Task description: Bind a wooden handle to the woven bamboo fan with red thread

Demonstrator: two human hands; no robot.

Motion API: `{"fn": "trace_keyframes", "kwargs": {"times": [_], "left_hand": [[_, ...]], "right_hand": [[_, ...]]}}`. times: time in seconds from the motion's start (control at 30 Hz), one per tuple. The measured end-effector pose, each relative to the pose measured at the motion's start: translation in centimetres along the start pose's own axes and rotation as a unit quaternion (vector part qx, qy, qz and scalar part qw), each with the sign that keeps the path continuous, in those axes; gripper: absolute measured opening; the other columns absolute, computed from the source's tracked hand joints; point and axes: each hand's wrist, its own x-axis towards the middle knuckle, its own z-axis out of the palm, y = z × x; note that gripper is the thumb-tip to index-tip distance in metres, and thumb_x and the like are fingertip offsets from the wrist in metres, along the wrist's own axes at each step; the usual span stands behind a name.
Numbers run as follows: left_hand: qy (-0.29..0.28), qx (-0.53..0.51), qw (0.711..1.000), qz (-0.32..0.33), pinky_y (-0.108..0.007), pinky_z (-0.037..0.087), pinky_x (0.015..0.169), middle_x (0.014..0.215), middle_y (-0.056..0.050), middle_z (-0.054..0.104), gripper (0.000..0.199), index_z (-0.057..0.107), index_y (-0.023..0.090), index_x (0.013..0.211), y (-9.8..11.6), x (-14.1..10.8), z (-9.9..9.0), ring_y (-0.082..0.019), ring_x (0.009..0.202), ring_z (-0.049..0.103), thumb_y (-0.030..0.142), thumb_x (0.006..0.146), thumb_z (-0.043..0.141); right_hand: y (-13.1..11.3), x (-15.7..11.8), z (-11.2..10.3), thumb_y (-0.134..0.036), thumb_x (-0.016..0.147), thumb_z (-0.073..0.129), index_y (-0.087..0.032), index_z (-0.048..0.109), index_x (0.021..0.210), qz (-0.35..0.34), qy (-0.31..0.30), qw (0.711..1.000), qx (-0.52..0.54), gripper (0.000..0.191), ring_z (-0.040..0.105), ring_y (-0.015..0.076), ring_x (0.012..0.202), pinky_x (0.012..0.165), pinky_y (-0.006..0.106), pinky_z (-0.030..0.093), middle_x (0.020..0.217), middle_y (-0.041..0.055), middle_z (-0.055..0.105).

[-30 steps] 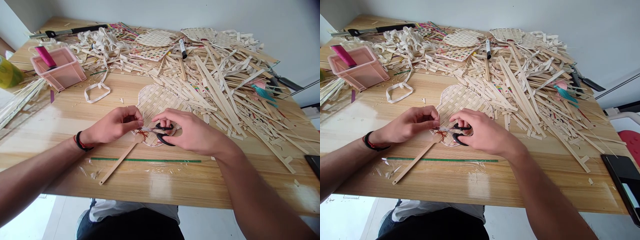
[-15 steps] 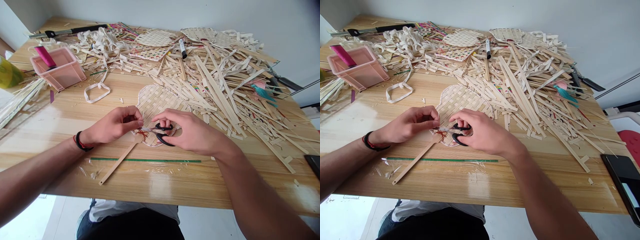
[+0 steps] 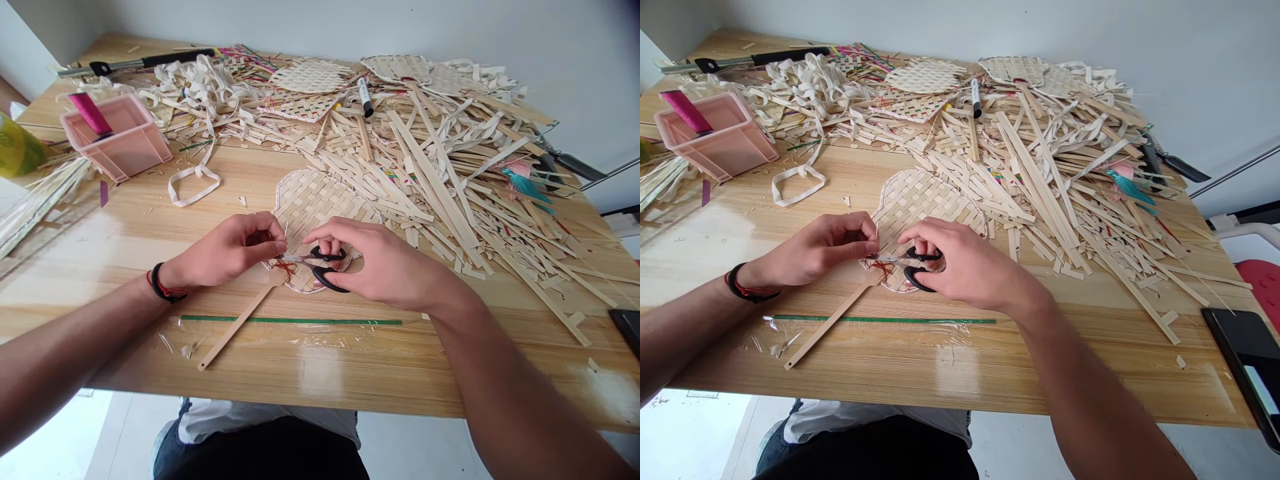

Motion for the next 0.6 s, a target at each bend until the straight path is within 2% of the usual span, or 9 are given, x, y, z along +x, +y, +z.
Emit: {"fn": "trace_keyframes", "kwargs": {"times": [0.6], "left_hand": [[-0.001,0.004,1.0,0.001,-0.028,0.041,0.068,0.083,-0.002,0.064,0.018,0.065,0.016,0.091,-0.04,0.04,-0.03,-0.014,0.074,0.055,0.032,0.1,0.064]], "right_hand": [[0.13,0.01,0.1,-0.017,0.082,0.07,-0.022,0.071,0.116,0.002,0.002,1.0,0.006,0.034,0.062,0.019,0.083,0.075,0.032,0.05,0.094,0.0027,0.067]]}}
